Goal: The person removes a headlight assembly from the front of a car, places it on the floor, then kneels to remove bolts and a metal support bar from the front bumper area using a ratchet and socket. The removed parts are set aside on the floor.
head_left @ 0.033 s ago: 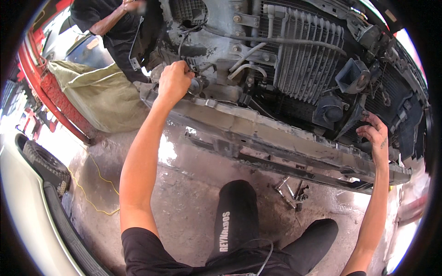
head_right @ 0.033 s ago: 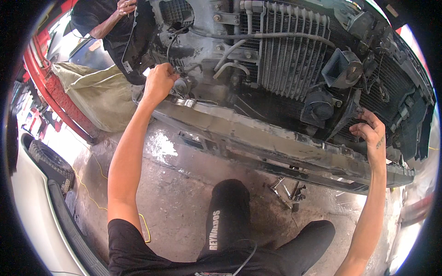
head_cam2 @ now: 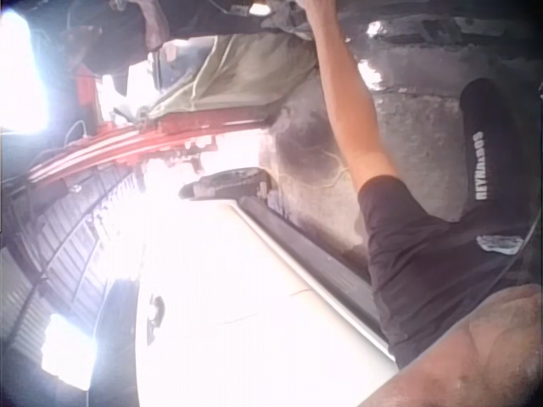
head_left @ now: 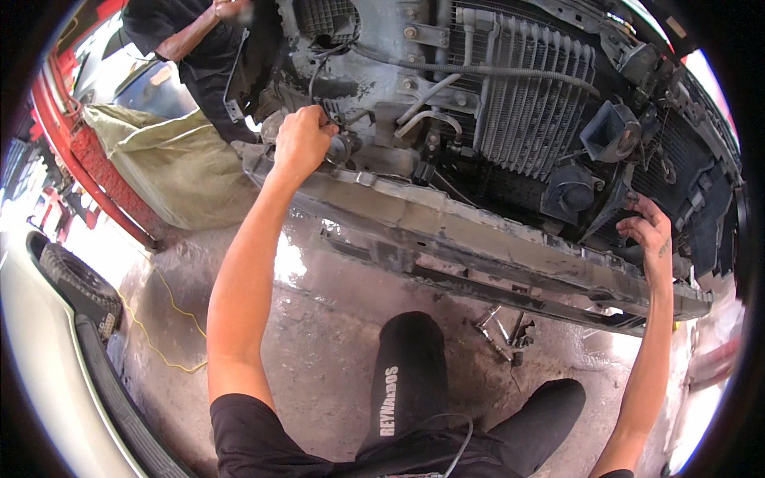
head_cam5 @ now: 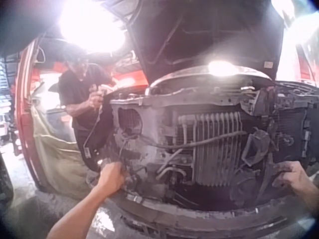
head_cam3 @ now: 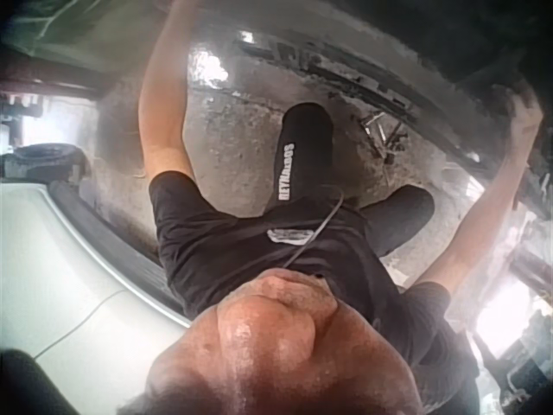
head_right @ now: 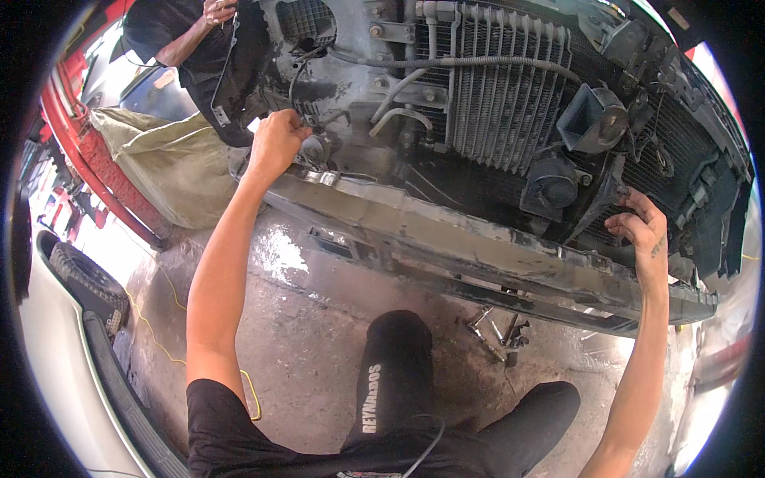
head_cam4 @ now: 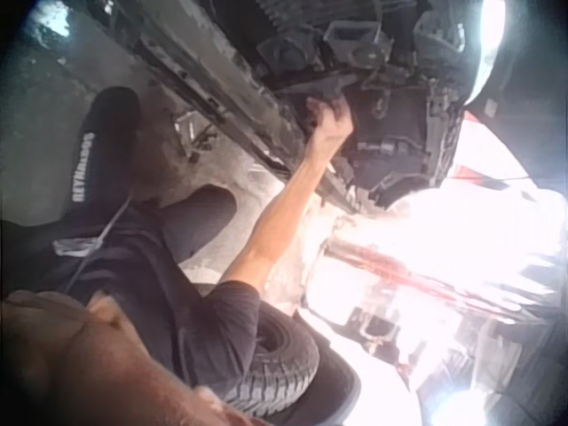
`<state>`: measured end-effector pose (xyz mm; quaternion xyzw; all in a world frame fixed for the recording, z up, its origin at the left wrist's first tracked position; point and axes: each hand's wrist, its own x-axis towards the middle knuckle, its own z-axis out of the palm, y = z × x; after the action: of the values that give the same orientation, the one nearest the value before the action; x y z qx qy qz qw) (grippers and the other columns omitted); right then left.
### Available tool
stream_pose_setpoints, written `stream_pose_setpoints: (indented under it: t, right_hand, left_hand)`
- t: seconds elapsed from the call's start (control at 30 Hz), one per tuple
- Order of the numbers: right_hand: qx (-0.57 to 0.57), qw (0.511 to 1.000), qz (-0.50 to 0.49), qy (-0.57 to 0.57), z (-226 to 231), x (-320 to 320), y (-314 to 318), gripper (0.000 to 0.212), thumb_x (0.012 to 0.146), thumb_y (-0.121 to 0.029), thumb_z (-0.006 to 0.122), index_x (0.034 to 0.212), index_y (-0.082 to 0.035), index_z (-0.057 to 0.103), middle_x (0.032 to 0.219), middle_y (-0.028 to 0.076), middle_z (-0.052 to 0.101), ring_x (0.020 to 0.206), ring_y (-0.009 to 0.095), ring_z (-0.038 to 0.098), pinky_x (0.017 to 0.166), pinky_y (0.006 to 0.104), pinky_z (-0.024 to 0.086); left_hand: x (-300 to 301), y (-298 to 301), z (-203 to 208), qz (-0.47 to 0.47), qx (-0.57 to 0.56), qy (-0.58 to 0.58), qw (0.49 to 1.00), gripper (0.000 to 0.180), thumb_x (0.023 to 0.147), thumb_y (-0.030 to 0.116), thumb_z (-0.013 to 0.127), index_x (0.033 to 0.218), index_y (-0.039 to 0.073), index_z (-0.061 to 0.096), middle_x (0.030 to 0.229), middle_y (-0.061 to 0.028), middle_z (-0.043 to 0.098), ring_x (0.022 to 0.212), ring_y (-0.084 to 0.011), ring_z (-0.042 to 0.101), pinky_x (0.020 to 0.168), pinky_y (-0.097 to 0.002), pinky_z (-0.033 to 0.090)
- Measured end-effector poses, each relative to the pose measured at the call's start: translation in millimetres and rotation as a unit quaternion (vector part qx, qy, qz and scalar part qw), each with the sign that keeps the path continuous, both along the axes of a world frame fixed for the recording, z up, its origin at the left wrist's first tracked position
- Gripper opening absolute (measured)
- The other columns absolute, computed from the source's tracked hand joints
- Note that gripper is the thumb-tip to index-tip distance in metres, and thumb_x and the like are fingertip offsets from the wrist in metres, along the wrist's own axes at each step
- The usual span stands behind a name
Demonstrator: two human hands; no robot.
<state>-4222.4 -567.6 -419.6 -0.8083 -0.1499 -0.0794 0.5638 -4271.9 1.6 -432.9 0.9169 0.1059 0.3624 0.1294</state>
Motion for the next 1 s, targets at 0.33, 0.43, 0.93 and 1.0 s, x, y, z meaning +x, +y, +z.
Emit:
stream_pose_setpoints:
  t: [0.33,0.43,0.93,1.0]
  right_hand:
    - [-0.002,1.0,-0.008,-0.008,0.2,1.9,1.7,0.057,0.083,-0.015,0.054,0.134,0.009,0.049,0.115,0.014,0.058,0.087,0.019,0.065,0.078,0.0302,0.052]
    - [-0.003,1.0,-0.002,-0.014,4.2,-1.1,6.4,0.057,0.082,-0.013,0.053,0.133,0.012,0.049,0.116,0.017,0.058,0.086,0.02,0.066,0.078,0.0314,0.053]
    - [-0.008,1.0,-0.008,-0.013,4.0,-2.6,5.4,0.058,0.082,-0.012,0.053,0.135,0.01,0.049,0.116,0.016,0.058,0.086,0.02,0.065,0.077,0.0305,0.052]
    - [-0.008,1.0,-0.008,-0.011,2.7,-1.8,4.6,0.056,0.082,-0.013,0.053,0.134,0.008,0.05,0.115,0.014,0.058,0.086,0.019,0.065,0.077,0.0297,0.052]
  left_hand:
    - [2.3,-1.9,9.4,-0.004,0.006,0.052,0.999,0.03,0.083,0.026,0.074,0.086,-0.004,0.071,0.087,-0.0272,0.068,0.092,-0.0438,0.066,0.08,-0.0488,0.05]
    - [3.6,7.6,7.3,-0.039,0.015,0.033,0.999,0.031,0.084,0.022,0.072,0.088,-0.008,0.069,0.082,-0.029,0.066,0.084,-0.043,0.067,0.075,-0.0459,0.051]
    - [2.9,2.0,6.0,-0.034,0.038,0.003,0.999,0.028,0.085,0.021,0.069,0.09,-0.007,0.068,0.086,-0.0292,0.066,0.088,-0.0452,0.065,0.076,-0.0485,0.049]
    - [4.1,0.3,6.3,-0.023,0.029,0.011,0.999,0.028,0.085,0.021,0.07,0.089,-0.007,0.068,0.086,-0.0287,0.067,0.089,-0.045,0.065,0.076,-0.0493,0.049]
